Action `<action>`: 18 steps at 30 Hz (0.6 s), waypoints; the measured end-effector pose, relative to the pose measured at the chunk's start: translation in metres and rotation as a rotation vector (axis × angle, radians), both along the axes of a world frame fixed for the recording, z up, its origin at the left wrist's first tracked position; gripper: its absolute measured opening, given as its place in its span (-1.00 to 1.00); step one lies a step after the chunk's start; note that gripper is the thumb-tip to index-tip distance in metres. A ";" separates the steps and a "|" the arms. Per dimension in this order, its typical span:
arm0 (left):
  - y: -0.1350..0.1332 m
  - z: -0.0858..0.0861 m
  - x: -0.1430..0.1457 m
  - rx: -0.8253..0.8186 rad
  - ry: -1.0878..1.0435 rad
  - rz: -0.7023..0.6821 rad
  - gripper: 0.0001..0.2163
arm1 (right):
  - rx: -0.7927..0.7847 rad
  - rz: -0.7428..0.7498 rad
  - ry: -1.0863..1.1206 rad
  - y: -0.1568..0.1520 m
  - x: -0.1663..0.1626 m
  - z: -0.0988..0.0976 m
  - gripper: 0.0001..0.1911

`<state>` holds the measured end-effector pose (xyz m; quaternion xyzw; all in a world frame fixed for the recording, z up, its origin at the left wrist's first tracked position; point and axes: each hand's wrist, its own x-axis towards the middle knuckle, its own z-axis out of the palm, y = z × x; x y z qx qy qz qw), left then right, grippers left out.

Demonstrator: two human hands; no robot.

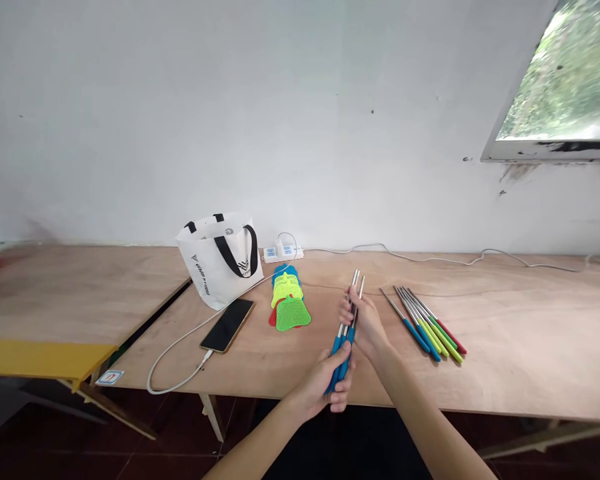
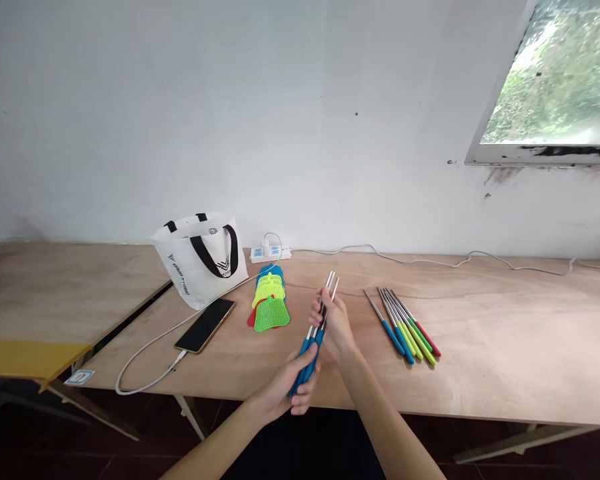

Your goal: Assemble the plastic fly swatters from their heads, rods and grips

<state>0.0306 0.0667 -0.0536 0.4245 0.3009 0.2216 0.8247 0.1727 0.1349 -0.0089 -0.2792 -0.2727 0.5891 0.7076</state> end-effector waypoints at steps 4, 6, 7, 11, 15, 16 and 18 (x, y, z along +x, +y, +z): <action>-0.021 -0.027 -0.025 -0.081 0.035 -0.073 -0.45 | 0.068 -0.260 0.090 0.027 0.072 0.024 -0.53; -0.024 -0.035 -0.035 -0.082 0.040 -0.007 -0.43 | 0.080 -0.293 0.095 0.027 0.103 0.029 -0.61; -0.021 -0.035 -0.037 -0.063 0.041 0.034 -0.43 | 0.086 -0.289 0.089 0.024 0.113 0.027 -0.65; 0.009 -0.016 -0.033 0.134 0.000 0.185 -0.49 | 0.087 -0.149 0.022 0.002 0.114 0.001 -0.70; 0.053 -0.016 -0.008 0.254 -0.024 0.259 -0.53 | -0.016 -0.017 -0.126 -0.013 0.093 -0.031 -0.61; 0.064 -0.021 0.001 0.257 -0.012 0.273 -0.55 | -0.048 -0.005 -0.200 -0.015 0.089 -0.038 -0.59; 0.084 -0.034 0.023 0.239 0.028 0.294 -0.58 | -0.107 -0.019 -0.387 -0.015 0.085 -0.050 -0.53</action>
